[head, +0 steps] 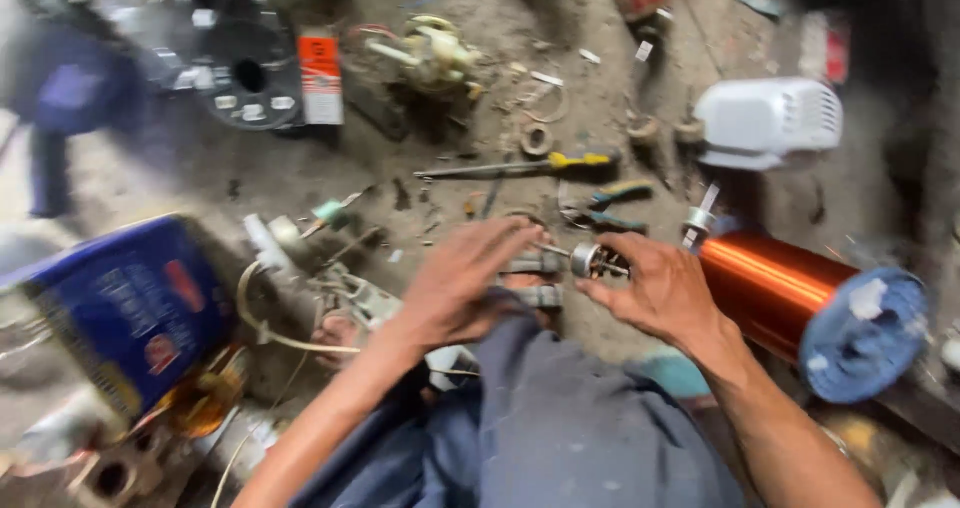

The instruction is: Reassembling an electric motor by fitting the rotor into the housing and using tools for alignment and securing parts.

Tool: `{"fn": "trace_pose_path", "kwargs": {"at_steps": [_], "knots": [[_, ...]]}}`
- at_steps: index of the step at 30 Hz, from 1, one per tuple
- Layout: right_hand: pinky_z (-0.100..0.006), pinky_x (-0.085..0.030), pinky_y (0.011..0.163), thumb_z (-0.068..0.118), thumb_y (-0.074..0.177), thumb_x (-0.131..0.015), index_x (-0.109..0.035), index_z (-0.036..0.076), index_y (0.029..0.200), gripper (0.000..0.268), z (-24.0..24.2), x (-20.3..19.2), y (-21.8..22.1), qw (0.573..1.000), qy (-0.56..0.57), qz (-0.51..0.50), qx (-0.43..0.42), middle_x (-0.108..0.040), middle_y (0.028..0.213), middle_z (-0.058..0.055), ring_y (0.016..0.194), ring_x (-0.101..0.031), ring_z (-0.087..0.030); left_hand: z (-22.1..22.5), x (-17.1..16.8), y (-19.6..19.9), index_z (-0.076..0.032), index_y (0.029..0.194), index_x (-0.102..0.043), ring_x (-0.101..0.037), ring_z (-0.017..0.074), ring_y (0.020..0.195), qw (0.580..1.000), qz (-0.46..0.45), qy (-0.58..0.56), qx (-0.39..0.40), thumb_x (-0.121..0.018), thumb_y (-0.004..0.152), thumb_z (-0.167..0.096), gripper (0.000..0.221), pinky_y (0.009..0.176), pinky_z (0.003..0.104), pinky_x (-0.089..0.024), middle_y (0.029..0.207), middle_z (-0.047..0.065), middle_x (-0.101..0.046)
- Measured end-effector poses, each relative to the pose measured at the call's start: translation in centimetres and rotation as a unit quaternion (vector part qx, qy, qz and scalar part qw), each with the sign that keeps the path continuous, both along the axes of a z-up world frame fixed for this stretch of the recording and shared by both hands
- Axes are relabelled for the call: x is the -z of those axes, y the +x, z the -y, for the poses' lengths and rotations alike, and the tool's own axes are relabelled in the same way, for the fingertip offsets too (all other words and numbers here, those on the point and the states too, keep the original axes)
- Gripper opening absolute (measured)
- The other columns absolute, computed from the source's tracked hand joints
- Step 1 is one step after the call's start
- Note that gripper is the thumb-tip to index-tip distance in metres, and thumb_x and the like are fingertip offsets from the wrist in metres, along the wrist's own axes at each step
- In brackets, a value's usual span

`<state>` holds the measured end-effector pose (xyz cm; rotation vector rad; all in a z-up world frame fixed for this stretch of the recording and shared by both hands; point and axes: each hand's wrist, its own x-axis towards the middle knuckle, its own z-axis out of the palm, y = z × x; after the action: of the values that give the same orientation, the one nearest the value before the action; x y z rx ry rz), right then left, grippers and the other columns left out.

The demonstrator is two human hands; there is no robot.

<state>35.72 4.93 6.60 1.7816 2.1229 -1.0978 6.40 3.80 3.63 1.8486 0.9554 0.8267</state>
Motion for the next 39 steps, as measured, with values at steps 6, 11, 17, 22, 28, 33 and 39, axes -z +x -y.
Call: {"fn": "trace_pose_path", "kwargs": {"at_steps": [6, 11, 17, 22, 28, 33, 39], "knots": [[-0.030, -0.066, 0.075, 0.020, 0.055, -0.100, -0.076, 0.012, 0.119, 0.069, -1.9, -3.6, -7.8, 0.949, -0.138, -0.198, 0.203, -0.081, 0.105, -0.013, 0.093, -0.080, -0.024, 2.5, 2.4, 0.8, -0.007, 0.147, -0.055, -0.063, 0.0382, 0.126, 0.969, 0.180, -0.144, -0.084, -0.074, 0.092, -0.028, 0.063, 0.107, 0.048, -0.051, 0.135, 0.019, -0.065], [-0.036, -0.063, 0.081, 0.006, 0.079, -0.085, -0.080, 0.002, 0.107, 0.029, -2.2, -2.7, -9.9, 0.912, -0.077, -0.368, 0.166, -0.079, 0.099, -0.014, 0.091, -0.077, -0.021, 2.1, 1.1, -1.0, -0.002, 0.131, -0.069, -0.064, 0.0112, 0.096, 0.886, 0.319, -0.281, -0.185, -0.090, 0.078, -0.020, 0.060, 0.083, 0.032, -0.059, 0.108, 0.014, -0.076], [-0.033, -0.059, 0.075, 0.006, 0.085, -0.079, -0.082, 0.007, 0.091, 0.006, -2.5, -1.0, -10.5, 0.918, -0.008, -0.378, 0.123, -0.072, 0.079, -0.006, 0.071, -0.068, -0.015, 2.1, -0.1, -0.6, -0.002, 0.132, -0.068, -0.066, 0.0133, 0.106, 0.870, 0.337, -0.306, -0.190, -0.090, 0.078, -0.017, 0.060, 0.093, 0.034, -0.057, 0.115, 0.017, -0.076], [-0.032, -0.062, 0.068, 0.007, 0.093, -0.072, -0.078, 0.002, 0.106, 0.016, -2.1, -0.3, -11.3, 0.891, -0.056, -0.387, 0.230, -0.076, 0.085, -0.015, 0.074, -0.071, -0.015, 2.8, 1.0, -1.0, 0.001, 0.135, -0.063, -0.067, 0.0166, 0.104, 0.804, 0.390, -0.398, -0.207, -0.079, 0.090, -0.020, 0.052, 0.092, 0.034, -0.058, 0.113, 0.017, -0.075], [-0.037, -0.062, 0.073, 0.008, 0.091, -0.073, -0.077, 0.001, 0.110, 0.020, -1.3, 0.7, -12.7, 0.894, -0.086, -0.362, 0.251, -0.078, 0.094, -0.018, 0.084, -0.072, -0.019, 2.0, 0.4, -1.9, -0.009, 0.128, -0.051, -0.065, 0.0273, 0.121, 0.674, 0.508, -0.446, -0.296, -0.068, 0.098, -0.029, 0.039, 0.105, 0.036, -0.047, 0.127, 0.023, -0.070], [-0.039, -0.063, 0.076, 0.009, 0.092, -0.074, -0.079, 0.004, 0.112, 0.021, -1.8, 1.1, -14.6, 0.898, -0.083, -0.374, 0.216, -0.079, 0.097, -0.017, 0.087, -0.073, -0.020, 2.4, 0.7, -1.7, -0.013, 0.136, -0.052, -0.061, 0.0282, 0.130, 0.677, 0.516, -0.433, -0.297, -0.062, 0.101, -0.036, 0.043, 0.106, 0.036, -0.044, 0.141, 0.022, -0.063], [-0.031, -0.061, 0.077, 0.009, 0.089, -0.078, -0.081, 0.004, 0.105, 0.017, -2.7, 0.6, -16.3, 0.890, -0.086, -0.367, 0.258, -0.079, 0.090, -0.012, 0.082, -0.065, -0.012, 2.3, -0.3, -1.2, -0.011, 0.130, -0.052, -0.064, 0.0239, 0.121, 0.663, 0.543, -0.418, -0.302, -0.060, 0.104, -0.025, 0.031, 0.109, 0.038, -0.047, 0.134, 0.016, -0.066]]}}
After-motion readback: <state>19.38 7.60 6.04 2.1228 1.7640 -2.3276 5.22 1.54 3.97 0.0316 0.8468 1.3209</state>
